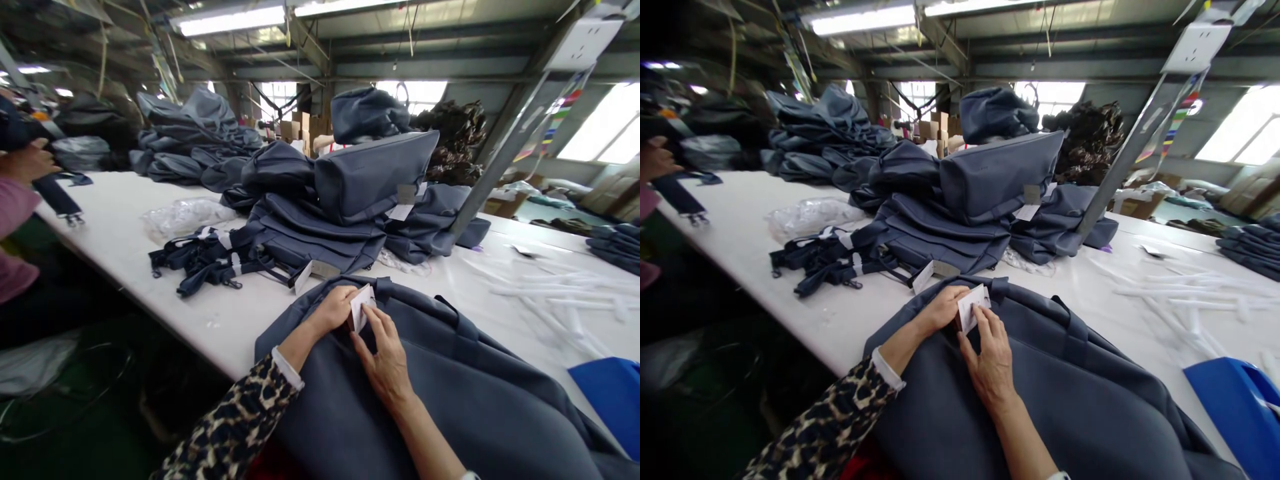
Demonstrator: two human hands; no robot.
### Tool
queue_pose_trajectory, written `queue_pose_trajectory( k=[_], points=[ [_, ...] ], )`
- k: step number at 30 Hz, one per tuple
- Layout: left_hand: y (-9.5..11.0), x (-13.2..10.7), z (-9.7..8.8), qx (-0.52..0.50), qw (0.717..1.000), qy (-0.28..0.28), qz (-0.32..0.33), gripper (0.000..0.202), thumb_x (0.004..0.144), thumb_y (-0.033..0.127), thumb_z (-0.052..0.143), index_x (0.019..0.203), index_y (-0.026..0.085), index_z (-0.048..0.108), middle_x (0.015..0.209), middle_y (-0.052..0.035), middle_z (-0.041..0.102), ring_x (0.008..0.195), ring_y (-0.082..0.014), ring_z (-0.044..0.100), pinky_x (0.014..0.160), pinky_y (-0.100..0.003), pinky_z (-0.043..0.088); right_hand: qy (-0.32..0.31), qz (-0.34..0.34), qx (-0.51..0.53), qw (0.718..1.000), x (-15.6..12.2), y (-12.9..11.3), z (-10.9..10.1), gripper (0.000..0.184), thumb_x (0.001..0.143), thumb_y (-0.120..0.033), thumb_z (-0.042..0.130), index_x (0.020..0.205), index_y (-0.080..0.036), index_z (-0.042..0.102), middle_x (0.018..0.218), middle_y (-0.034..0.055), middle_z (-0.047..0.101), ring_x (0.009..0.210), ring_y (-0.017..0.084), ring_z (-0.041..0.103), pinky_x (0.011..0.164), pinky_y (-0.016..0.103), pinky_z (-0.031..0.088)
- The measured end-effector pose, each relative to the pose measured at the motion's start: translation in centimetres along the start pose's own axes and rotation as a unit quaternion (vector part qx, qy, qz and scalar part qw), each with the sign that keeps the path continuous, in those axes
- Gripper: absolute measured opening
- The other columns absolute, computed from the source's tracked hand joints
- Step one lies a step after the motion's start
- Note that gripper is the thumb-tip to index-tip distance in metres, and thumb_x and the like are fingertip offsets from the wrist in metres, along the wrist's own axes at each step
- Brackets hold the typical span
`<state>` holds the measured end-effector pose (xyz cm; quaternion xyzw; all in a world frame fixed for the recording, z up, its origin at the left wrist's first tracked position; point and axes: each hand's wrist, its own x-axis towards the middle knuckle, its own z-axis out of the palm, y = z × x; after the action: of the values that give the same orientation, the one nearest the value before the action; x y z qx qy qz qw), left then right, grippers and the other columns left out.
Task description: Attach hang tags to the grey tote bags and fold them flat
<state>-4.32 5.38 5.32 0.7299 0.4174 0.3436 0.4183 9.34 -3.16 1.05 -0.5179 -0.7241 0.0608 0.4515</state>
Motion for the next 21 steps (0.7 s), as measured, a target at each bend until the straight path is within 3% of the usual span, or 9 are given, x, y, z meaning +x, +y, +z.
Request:
queue_pose_trajectory(
  k=[3,6,8,10,14,16,18,19,21],
  points=[
    [-1.1,0.0,-0.8,-0.067,0.996,-0.047,-0.036,0.063,0.092,0.069,0.028,0.075,0.015,0.055,0.064,-0.0026,0.057,0.057,-0.0154,0.054,0.054,-0.026,0.040,-0.030,-0.017,-0.035,0.999,-0.4,0.6,0.8,0.053,0.095,-0.036,0.055,0.145,-0.024,0.045,0.139,0.0113,0.053,0.124,0.029,0.050,0.105,0.050,0.042],
    [-1.2,-0.4,-1.4,-0.104,0.989,-0.090,-0.051,0.060,0.086,0.070,0.044,0.083,0.012,0.061,0.066,-0.0032,0.061,0.055,-0.0149,0.056,0.052,-0.025,0.042,-0.036,-0.012,-0.002,0.999,-0.4,1.0,0.8,0.049,0.094,-0.035,0.055,0.142,-0.026,0.049,0.138,0.0105,0.054,0.125,0.029,0.049,0.107,0.051,0.041],
    [-1.1,-0.9,-1.4,-0.112,0.987,-0.107,-0.044,0.052,0.083,0.062,0.054,0.090,0.011,0.065,0.070,-0.0034,0.064,0.058,-0.0151,0.058,0.053,-0.024,0.043,-0.023,0.035,0.069,0.997,-0.1,1.0,0.4,0.040,0.095,-0.037,0.053,0.133,-0.024,0.057,0.132,0.0106,0.057,0.121,0.027,0.053,0.104,0.048,0.044],
    [-0.8,-1.5,-1.0,-0.110,0.987,-0.110,-0.028,0.043,0.083,0.051,0.056,0.096,0.011,0.067,0.077,-0.0045,0.066,0.064,-0.0166,0.060,0.056,-0.025,0.044,-0.013,0.125,0.165,0.978,0.4,1.0,-0.3,0.038,0.096,-0.045,0.049,0.124,-0.022,0.061,0.123,0.0105,0.063,0.111,0.025,0.060,0.095,0.043,0.050],
    [0.5,-3.6,0.8,0.064,0.994,-0.052,0.065,0.036,0.089,0.047,0.055,0.100,0.015,0.069,0.088,-0.0070,0.070,0.078,-0.0217,0.065,0.069,-0.030,0.048,-0.035,0.257,0.283,0.923,1.6,0.9,-1.9,0.052,0.090,-0.061,0.051,0.118,-0.018,0.064,0.111,0.0100,0.068,0.098,0.025,0.064,0.076,0.035,0.056],
    [1.2,-4.6,1.8,0.174,0.977,-0.037,0.115,0.047,0.088,0.055,0.056,0.116,0.017,0.065,0.100,-0.0096,0.072,0.087,-0.0261,0.067,0.076,-0.034,0.051,-0.030,0.289,0.289,0.912,1.9,1.1,-2.5,0.054,0.084,-0.063,0.060,0.114,-0.018,0.066,0.104,0.0079,0.070,0.092,0.024,0.064,0.068,0.031,0.054],
    [1.5,-5.2,2.5,0.222,0.964,-0.040,0.144,0.064,0.085,0.061,0.060,0.132,0.017,0.056,0.113,-0.0120,0.070,0.098,-0.0293,0.067,0.081,-0.038,0.052,-0.017,0.314,0.288,0.904,2.0,1.4,-2.9,0.053,0.078,-0.063,0.066,0.106,-0.018,0.069,0.093,0.0052,0.070,0.082,0.022,0.063,0.060,0.027,0.050],
    [1.5,-5.4,2.7,0.228,0.961,-0.040,0.155,0.064,0.086,0.061,0.060,0.133,0.018,0.054,0.114,-0.0113,0.070,0.099,-0.0287,0.067,0.081,-0.037,0.053,-0.012,0.321,0.291,0.901,2.0,1.6,-3.1,0.051,0.077,-0.062,0.067,0.102,-0.018,0.070,0.088,0.0041,0.069,0.078,0.021,0.061,0.057,0.026,0.048],
    [1.1,-5.4,3.0,0.216,0.961,-0.025,0.170,0.043,0.091,0.053,0.059,0.118,0.020,0.063,0.102,-0.0065,0.073,0.089,-0.0230,0.069,0.077,-0.032,0.053,-0.004,0.321,0.297,0.899,2.0,2.2,-3.3,0.045,0.077,-0.059,0.067,0.092,-0.017,0.071,0.078,0.0021,0.066,0.071,0.019,0.058,0.056,0.025,0.045]
  ],
)
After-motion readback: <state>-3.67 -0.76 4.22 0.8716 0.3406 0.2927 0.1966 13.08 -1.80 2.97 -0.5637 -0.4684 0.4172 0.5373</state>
